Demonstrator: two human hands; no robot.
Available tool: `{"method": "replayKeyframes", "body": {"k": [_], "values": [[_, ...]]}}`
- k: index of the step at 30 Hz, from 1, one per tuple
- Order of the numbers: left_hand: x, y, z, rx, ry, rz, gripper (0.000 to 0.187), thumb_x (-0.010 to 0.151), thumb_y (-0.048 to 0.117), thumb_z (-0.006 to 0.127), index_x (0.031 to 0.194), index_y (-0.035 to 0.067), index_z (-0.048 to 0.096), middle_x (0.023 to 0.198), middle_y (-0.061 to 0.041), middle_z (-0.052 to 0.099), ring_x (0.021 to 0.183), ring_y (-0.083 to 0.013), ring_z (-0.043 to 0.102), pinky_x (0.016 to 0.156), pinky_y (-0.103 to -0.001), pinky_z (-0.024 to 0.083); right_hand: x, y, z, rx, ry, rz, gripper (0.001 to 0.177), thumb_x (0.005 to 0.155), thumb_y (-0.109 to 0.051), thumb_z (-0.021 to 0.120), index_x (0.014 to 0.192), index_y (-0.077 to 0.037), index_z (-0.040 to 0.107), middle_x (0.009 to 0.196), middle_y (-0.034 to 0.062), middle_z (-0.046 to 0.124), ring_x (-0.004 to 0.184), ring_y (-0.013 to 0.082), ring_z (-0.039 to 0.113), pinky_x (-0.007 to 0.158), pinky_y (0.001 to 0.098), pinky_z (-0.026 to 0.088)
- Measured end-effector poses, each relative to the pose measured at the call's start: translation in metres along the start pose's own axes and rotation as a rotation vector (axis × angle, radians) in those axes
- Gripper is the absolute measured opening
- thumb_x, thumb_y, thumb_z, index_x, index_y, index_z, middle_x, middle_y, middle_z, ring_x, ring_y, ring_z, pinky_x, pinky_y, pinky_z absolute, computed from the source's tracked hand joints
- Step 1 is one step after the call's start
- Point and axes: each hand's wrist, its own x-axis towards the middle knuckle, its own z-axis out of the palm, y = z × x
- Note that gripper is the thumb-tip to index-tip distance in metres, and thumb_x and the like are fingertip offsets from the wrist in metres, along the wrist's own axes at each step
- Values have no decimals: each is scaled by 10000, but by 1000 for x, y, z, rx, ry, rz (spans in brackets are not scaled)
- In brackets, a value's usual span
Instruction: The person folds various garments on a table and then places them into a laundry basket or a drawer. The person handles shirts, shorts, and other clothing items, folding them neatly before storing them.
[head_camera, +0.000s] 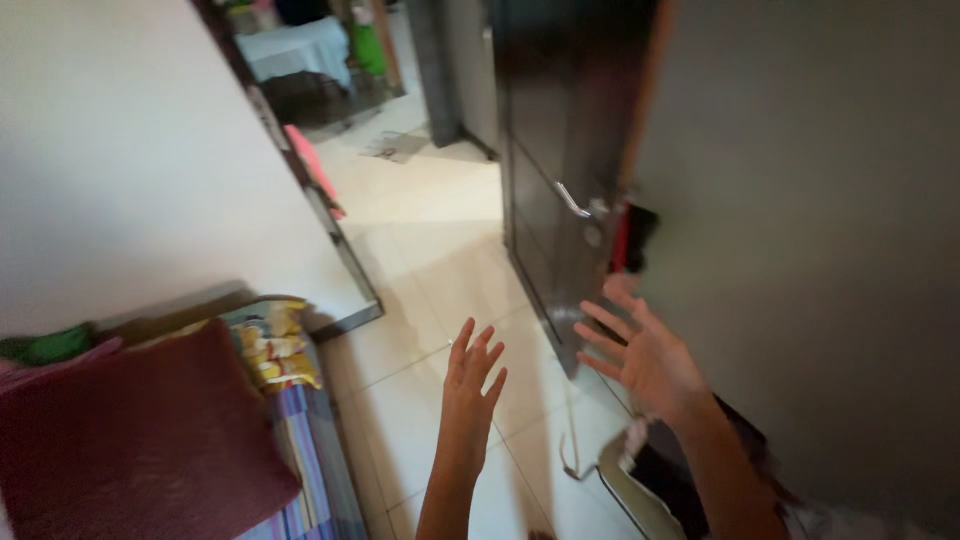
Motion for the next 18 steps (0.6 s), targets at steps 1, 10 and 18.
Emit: {"method": "replayKeyframes", "body": {"k": [1, 10, 18], "values": [[14, 7, -6, 6, 38, 4, 709, 954, 512, 473, 1586, 227, 323, 1564, -61, 503, 1421, -232, 515, 1159, -397, 412, 23, 1, 4, -1, -16, 26, 770, 931, -563, 447, 1593, -206, 287, 1627, 172, 373, 1447, 378, 414, 1128, 567, 388], [154, 48, -68, -21, 233, 65, 685, 956, 490, 465, 1579, 230, 349, 1543, -62, 522, 1419, -223, 514, 1163, -400, 395, 209, 28, 50, -84, -211, 112, 788, 935, -553, 455, 1607, -185, 269, 1611, 196, 391, 1444, 382, 424, 1112, 557, 424], [330, 73, -137, -63, 217, 51, 672, 965, 475, 476, 1582, 243, 342, 1544, -56, 521, 1417, -215, 509, 1161, -398, 382, 392, 37, 99, -87, -125, 133, 827, 908, -542, 516, 1603, -176, 259, 1610, 195, 382, 1443, 383, 430, 1101, 545, 452]]}}
